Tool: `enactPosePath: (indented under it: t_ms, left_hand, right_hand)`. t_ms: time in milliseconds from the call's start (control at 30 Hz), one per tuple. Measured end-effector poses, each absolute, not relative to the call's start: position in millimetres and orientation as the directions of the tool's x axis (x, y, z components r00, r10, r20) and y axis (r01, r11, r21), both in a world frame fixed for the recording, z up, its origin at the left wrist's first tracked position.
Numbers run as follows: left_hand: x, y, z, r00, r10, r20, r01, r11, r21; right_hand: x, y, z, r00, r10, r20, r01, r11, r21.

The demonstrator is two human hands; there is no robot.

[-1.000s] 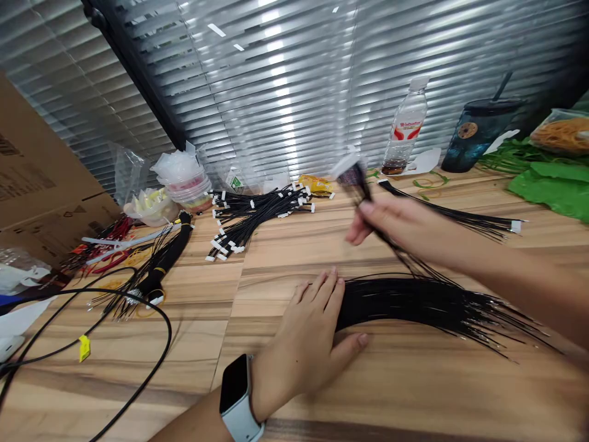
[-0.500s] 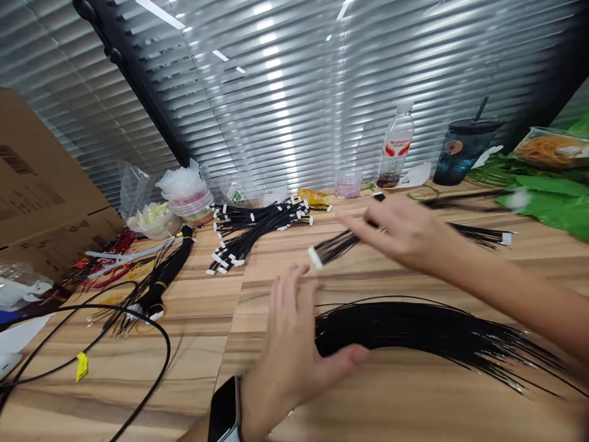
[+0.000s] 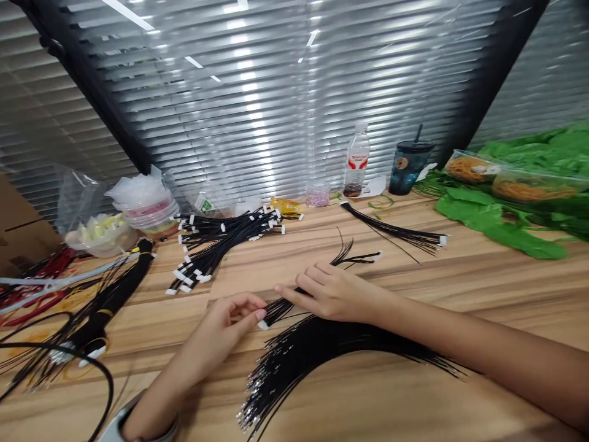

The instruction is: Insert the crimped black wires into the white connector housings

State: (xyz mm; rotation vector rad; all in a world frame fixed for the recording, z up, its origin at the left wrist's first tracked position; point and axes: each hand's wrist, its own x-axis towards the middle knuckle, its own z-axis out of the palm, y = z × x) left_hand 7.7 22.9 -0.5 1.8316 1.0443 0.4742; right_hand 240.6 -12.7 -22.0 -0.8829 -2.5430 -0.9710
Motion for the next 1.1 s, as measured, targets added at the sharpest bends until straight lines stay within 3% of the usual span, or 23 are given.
enactPosePath:
  t_ms: [167, 433, 600, 833, 1100]
  left_hand:
    - [8, 23, 0, 0.532, 0.831, -0.164, 0.543, -0.186, 0.819]
    - [8, 23, -7, 0.555, 0.813, -0.176, 0.493, -0.151, 0.857]
    - [6, 30, -12, 0.559, 0.812, -0.169, 0.417, -0.099, 0.904]
    - [-8, 45, -25, 0.428, 0.904, -0.022, 0.415, -0.175, 0.893]
    - [-13, 44, -29, 0.367, 0.929, -0.059, 0.402, -0.101, 0.91]
  right_hand:
    - [241, -11, -26, -0.771, 0.433, 0.467, 0.633, 0.604, 0.485]
    - [242, -10, -29, -0.755, 0.459, 0.468, 0.651, 0.615, 0.445]
    - [246, -4, -29, -0.697, 0.552, 0.458, 0.706, 0.641, 0.301]
    - [229, -23, -12, -0.597, 0.708, 0.377, 0.751, 0.659, -0.049]
    - [193, -58, -23, -0.723, 0.603, 0.337, 0.63, 0.776, -0.038]
